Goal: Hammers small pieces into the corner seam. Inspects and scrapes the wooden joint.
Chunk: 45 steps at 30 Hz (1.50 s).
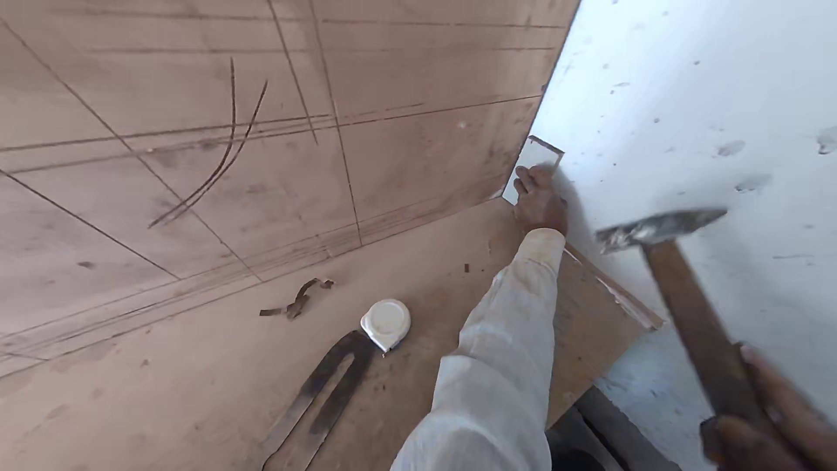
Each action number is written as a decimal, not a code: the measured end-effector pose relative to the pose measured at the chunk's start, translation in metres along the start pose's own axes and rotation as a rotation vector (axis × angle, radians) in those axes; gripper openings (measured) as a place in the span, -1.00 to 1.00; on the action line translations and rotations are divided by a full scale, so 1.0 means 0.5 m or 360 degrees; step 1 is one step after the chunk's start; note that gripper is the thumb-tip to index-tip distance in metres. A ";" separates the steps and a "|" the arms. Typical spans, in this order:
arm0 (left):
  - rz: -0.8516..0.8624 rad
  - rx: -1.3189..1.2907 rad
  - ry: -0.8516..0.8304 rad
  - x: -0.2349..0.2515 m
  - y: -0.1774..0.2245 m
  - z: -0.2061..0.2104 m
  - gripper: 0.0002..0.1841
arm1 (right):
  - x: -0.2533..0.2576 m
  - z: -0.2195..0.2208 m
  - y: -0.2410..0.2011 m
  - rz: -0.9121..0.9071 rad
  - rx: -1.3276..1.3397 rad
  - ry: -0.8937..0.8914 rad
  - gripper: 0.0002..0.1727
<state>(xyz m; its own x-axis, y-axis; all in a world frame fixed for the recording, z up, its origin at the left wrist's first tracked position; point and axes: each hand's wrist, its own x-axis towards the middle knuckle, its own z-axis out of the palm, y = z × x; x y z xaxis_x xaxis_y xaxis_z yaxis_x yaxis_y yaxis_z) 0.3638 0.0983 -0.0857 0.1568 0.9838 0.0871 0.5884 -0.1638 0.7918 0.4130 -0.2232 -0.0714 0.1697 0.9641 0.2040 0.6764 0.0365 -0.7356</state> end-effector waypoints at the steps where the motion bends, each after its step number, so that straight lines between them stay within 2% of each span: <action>1: 0.0009 -0.0014 -0.0023 0.004 -0.004 -0.003 -0.29 | 0.036 -0.017 -0.022 0.0033 -0.0078 0.0009 -0.29; 7: 0.0098 -0.0063 -0.0062 0.013 -0.016 -0.011 -0.25 | 0.290 -0.059 -0.107 0.0090 -0.0746 0.0164 -0.32; 9: 0.0129 -0.0062 -0.0081 0.012 -0.018 -0.016 -0.26 | 0.360 -0.056 -0.126 0.0084 -0.0877 0.0150 -0.33; 12: 0.0161 -0.0059 -0.0099 0.012 -0.022 -0.021 -0.29 | 0.429 -0.054 -0.110 0.0047 -0.0938 0.0111 -0.32; 18: 0.0147 -0.0175 -0.0127 0.015 -0.030 -0.012 -0.26 | 0.443 -0.038 -0.097 0.0293 -0.0897 -0.0133 -0.35; 23: 0.0161 -0.0180 -0.0120 0.015 -0.031 -0.013 -0.26 | 0.431 -0.034 -0.105 0.0091 -0.0921 0.0174 -0.34; 25: 0.0159 -0.0156 -0.0116 0.016 -0.033 -0.012 -0.26 | 0.426 -0.024 -0.096 0.0141 -0.0946 0.0031 -0.40; 27: 0.0152 -0.0155 -0.0142 0.014 -0.029 -0.013 -0.28 | 0.437 -0.042 -0.125 0.0300 -0.0994 -0.0192 -0.35; 28: 0.0148 -0.0157 -0.0157 0.012 -0.027 -0.014 -0.29 | 0.447 -0.057 -0.132 0.0300 -0.0977 -0.0209 -0.35; 32: 0.0140 -0.0137 -0.0183 0.015 -0.028 -0.018 -0.27 | 0.441 -0.041 -0.107 0.0071 -0.0901 0.0140 -0.36; 34: 0.0145 -0.0123 -0.0160 0.016 -0.033 -0.015 -0.24 | 0.428 -0.015 -0.114 0.0258 -0.0923 -0.0020 -0.36; 36: 0.0141 -0.0084 -0.0194 0.011 -0.030 -0.017 -0.22 | 0.437 -0.035 -0.152 0.0408 -0.0943 -0.0185 -0.34; 38: 0.0121 -0.0075 -0.0200 0.009 -0.024 -0.021 -0.22 | 0.440 -0.048 -0.170 0.0376 -0.0836 -0.0052 -0.37; 40: 0.0098 -0.0087 -0.0173 0.011 -0.024 -0.019 -0.23 | 0.433 -0.029 -0.143 0.0213 -0.0800 0.0136 -0.38; 41: 0.0097 -0.0080 -0.0153 0.012 -0.027 -0.016 -0.23 | 0.430 -0.013 -0.125 0.0193 -0.0819 0.0139 -0.39; 42: 0.0100 -0.0062 -0.0141 0.013 -0.031 -0.015 -0.23 | 0.430 0.000 -0.115 0.0242 -0.0876 0.0046 -0.43; 45: 0.0114 -0.0064 -0.0151 0.010 -0.032 -0.015 -0.26 | 0.447 -0.022 -0.156 0.0489 -0.0925 -0.0233 -0.33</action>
<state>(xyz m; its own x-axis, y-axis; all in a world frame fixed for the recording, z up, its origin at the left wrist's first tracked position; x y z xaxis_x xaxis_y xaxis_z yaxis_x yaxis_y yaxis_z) 0.3493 0.1062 -0.0935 0.2726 0.9581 0.0881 0.5412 -0.2284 0.8093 0.4061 -0.0135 0.0389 0.3449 0.9353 -0.0792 0.8955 -0.3532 -0.2707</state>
